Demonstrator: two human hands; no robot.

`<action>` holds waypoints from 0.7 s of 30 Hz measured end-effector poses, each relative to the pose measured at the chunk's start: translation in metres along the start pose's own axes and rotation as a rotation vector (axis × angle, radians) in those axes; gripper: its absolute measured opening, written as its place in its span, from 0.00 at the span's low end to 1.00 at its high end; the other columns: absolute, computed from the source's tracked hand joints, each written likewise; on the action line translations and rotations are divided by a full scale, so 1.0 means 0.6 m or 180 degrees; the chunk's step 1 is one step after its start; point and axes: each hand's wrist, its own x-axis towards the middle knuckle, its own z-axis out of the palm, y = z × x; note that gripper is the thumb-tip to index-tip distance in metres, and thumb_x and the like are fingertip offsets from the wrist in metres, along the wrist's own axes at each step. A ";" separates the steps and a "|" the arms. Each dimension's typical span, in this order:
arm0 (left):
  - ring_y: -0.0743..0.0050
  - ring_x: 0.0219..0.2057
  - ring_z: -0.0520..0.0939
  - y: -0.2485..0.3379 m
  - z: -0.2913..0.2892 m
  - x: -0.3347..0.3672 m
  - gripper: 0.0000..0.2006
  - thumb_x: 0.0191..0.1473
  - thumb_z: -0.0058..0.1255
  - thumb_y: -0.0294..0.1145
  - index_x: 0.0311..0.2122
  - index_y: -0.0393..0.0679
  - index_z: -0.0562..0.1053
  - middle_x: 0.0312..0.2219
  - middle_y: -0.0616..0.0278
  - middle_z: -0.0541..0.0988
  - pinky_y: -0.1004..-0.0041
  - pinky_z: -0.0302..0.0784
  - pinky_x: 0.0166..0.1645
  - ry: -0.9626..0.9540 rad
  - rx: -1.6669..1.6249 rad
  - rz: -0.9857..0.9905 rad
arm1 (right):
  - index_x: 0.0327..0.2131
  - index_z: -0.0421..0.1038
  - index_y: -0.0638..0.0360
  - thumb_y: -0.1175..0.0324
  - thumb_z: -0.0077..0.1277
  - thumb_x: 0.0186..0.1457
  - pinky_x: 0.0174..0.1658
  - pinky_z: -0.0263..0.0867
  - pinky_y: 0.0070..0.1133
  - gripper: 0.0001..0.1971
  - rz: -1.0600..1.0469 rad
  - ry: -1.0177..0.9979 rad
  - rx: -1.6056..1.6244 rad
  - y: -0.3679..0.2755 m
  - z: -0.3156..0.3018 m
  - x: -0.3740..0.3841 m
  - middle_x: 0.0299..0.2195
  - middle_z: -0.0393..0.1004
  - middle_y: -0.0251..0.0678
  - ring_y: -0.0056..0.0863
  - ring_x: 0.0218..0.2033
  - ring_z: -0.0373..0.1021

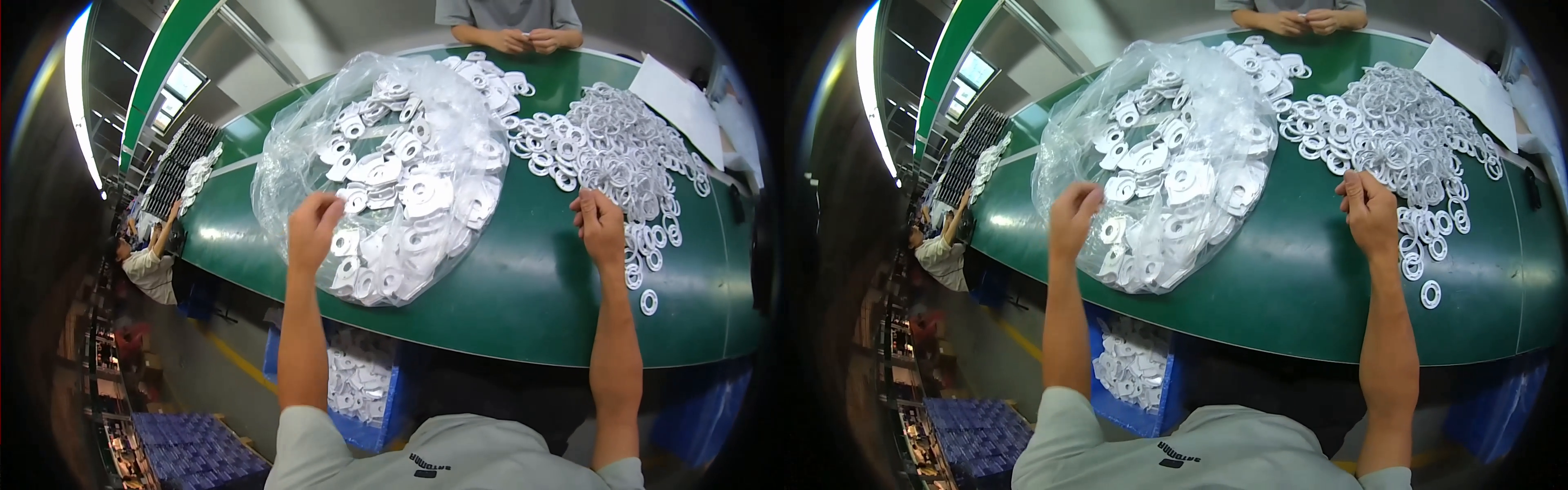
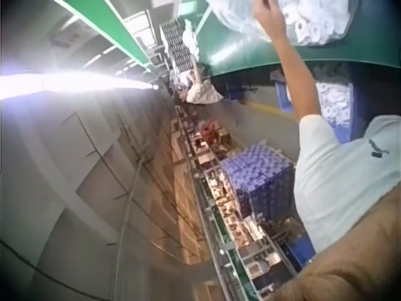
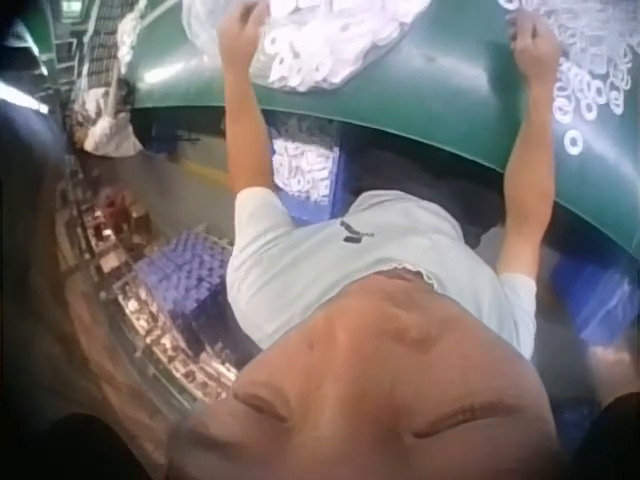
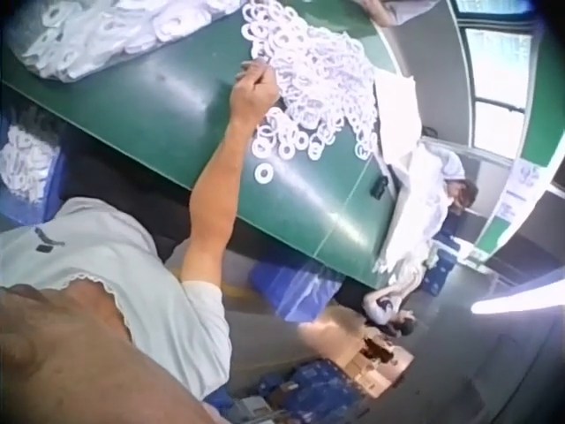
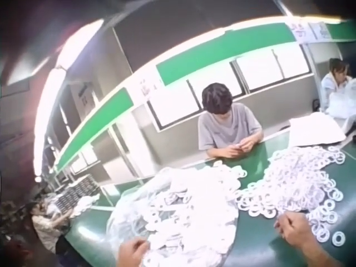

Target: Assembling small white plastic components with green rings at a factory workstation.

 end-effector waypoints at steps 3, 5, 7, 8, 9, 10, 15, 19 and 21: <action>0.70 0.31 0.78 -0.063 0.089 0.110 0.16 0.49 0.57 0.29 0.45 0.40 0.74 0.38 0.57 0.79 0.72 0.72 0.40 -0.0483 0.0869 0.0808 | 0.25 0.70 0.61 0.58 0.41 0.64 0.17 0.52 0.13 0.19 -0.0136 0.0205 -0.0206 0.026 -0.007 0.003 0.14 0.64 0.26 0.11 0.13 0.58; 0.59 0.39 0.78 -0.087 0.154 0.159 0.26 0.45 0.60 0.35 0.52 0.44 0.70 0.45 0.51 0.76 0.66 0.71 0.47 -0.0910 0.1419 0.0792 | 0.24 0.71 0.61 0.58 0.42 0.64 0.17 0.52 0.14 0.19 -0.0024 0.0368 -0.0255 0.034 -0.025 0.004 0.14 0.65 0.27 0.11 0.13 0.58; 0.53 0.49 0.75 -0.123 0.170 0.182 0.30 0.44 0.60 0.39 0.55 0.46 0.68 0.49 0.49 0.74 0.64 0.68 0.54 -0.1187 0.1525 0.0671 | 0.24 0.71 0.62 0.59 0.43 0.63 0.17 0.53 0.15 0.19 -0.0196 0.0620 -0.0395 0.043 -0.036 0.013 0.13 0.66 0.27 0.12 0.13 0.58; 0.53 0.50 0.75 -0.137 0.153 0.191 0.31 0.43 0.61 0.39 0.55 0.47 0.68 0.48 0.49 0.75 0.63 0.68 0.55 -0.1237 0.1639 0.0750 | 0.24 0.72 0.63 0.59 0.43 0.63 0.17 0.53 0.15 0.19 -0.0251 0.0719 -0.0343 0.041 -0.037 0.022 0.13 0.66 0.28 0.13 0.13 0.58; 0.49 0.49 0.73 -0.122 0.149 0.195 0.31 0.41 0.64 0.43 0.54 0.50 0.70 0.46 0.43 0.74 0.61 0.67 0.54 -0.1406 0.1474 0.0233 | 0.24 0.72 0.63 0.59 0.43 0.62 0.17 0.53 0.15 0.19 -0.0266 0.0853 -0.0349 0.041 -0.046 0.029 0.13 0.66 0.28 0.13 0.13 0.59; 0.47 0.46 0.74 -0.128 0.122 0.189 0.30 0.40 0.64 0.42 0.52 0.50 0.72 0.43 0.43 0.74 0.61 0.68 0.52 -0.1149 0.1810 0.0688 | 0.24 0.72 0.63 0.59 0.43 0.62 0.18 0.53 0.15 0.19 -0.0140 0.0956 -0.0225 0.026 -0.054 0.033 0.13 0.66 0.28 0.13 0.13 0.58; 0.74 0.23 0.76 -0.022 0.065 0.143 0.14 0.55 0.54 0.38 0.39 0.39 0.70 0.25 0.63 0.73 0.79 0.70 0.26 0.0368 0.0348 0.0843 | 0.25 0.72 0.64 0.59 0.44 0.63 0.18 0.53 0.14 0.19 0.0084 0.1485 -0.0135 0.014 -0.119 0.037 0.14 0.66 0.27 0.12 0.14 0.59; 0.88 0.12 0.64 0.113 0.156 0.062 0.14 0.63 0.40 0.45 0.36 0.44 0.66 0.20 0.66 0.72 0.87 0.52 0.13 0.0865 -0.2013 0.0309 | 0.26 0.73 0.63 0.59 0.45 0.61 0.21 0.56 0.16 0.17 0.0161 0.1668 -0.0404 0.017 -0.144 0.023 0.15 0.68 0.28 0.13 0.15 0.60; 0.88 0.12 0.65 0.173 0.240 0.025 0.17 0.64 0.37 0.47 0.42 0.43 0.70 0.20 0.67 0.73 0.87 0.55 0.13 0.0444 -0.2500 -0.0225 | 0.27 0.74 0.63 0.60 0.47 0.60 0.22 0.58 0.17 0.16 0.0172 0.1657 -0.0724 0.028 -0.152 0.024 0.16 0.69 0.29 0.14 0.17 0.63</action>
